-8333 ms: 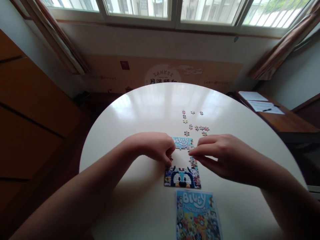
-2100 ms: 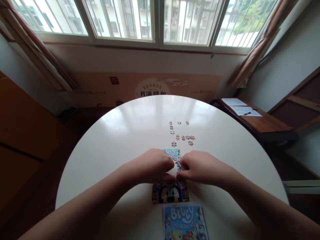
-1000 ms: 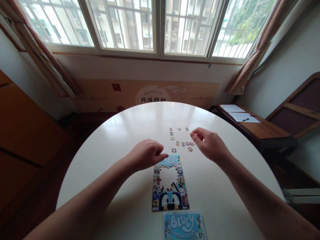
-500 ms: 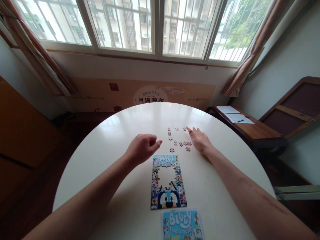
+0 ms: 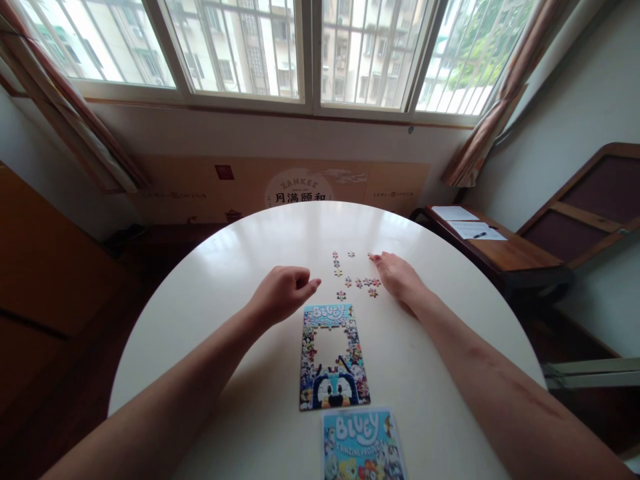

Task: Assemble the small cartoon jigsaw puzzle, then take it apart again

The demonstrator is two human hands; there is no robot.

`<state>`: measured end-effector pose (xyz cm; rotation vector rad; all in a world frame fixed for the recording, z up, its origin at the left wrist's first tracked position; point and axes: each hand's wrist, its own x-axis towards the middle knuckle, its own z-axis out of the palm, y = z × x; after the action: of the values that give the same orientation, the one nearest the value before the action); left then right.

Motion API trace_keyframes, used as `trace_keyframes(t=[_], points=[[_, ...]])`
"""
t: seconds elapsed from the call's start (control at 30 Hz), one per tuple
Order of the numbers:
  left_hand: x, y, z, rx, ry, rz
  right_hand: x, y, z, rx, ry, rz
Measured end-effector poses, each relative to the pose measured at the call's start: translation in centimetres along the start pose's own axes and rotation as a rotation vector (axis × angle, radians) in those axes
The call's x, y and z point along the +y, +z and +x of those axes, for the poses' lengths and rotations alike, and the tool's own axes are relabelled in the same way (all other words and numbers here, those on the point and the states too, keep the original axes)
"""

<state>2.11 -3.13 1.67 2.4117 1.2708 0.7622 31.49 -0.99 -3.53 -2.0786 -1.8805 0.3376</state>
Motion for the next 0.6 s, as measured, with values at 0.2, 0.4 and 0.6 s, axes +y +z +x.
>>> trace_keyframes(t=[0.2,0.4,0.6], points=[[0.0,-0.3,0.1,0.002,-0.013,-0.008,1.7,-2.6,-0.9,0.057,0.080,0.012],[-0.1,-0.5,0.1,0.017,-0.023,-0.018,2.6,-4.2,-1.6,0.079,0.115,-0.068],[-0.2,-0.7,0.1,0.038,-0.012,-0.024,2.4,-4.0,-1.9,0.015,0.102,-0.068]])
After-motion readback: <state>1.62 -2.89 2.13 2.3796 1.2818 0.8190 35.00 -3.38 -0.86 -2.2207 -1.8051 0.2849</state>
